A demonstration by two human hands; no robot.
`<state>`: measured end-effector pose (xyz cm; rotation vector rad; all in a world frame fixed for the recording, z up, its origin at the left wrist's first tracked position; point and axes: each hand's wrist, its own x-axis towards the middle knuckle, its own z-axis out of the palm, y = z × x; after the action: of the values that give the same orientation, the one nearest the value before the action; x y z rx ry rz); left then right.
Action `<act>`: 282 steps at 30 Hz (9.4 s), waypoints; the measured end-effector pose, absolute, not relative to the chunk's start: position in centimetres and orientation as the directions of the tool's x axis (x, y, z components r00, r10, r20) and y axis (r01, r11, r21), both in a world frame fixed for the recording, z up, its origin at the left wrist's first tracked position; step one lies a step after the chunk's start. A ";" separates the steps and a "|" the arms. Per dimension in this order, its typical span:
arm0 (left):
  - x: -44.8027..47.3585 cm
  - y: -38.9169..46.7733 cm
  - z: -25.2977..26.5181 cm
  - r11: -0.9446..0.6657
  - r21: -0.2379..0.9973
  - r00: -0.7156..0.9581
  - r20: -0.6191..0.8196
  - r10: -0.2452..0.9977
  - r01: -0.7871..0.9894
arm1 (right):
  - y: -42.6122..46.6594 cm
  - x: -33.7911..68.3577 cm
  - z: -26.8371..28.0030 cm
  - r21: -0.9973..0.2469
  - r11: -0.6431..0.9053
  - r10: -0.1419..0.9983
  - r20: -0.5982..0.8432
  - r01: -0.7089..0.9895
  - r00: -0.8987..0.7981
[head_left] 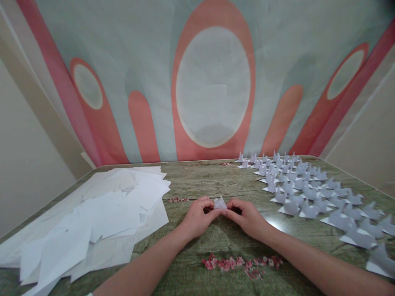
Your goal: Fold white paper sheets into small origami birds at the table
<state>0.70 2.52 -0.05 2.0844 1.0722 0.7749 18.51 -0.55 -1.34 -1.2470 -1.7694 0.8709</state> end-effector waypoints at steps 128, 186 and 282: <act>0.7 2.2 -0.5 -0.557 0.646 0.495 0.303 0.814 0.522 | -0.6 18.3 -1.5 -0.750 0.497 0.867 0.424 0.436 -0.260; 1.1 1.9 0.4 -0.500 0.753 0.384 0.349 0.854 0.427 | -0.2 18.4 -1.3 -0.836 0.383 0.921 0.315 0.393 -0.229; 1.0 1.8 -0.5 -0.482 0.503 0.366 0.316 0.875 0.717 | 0.6 19.6 -2.2 -0.616 0.467 0.882 0.379 0.635 -0.281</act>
<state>0.98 1.78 -0.52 2.3506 1.4111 0.8051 19.59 0.56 -2.25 -1.2560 -2.0208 0.4540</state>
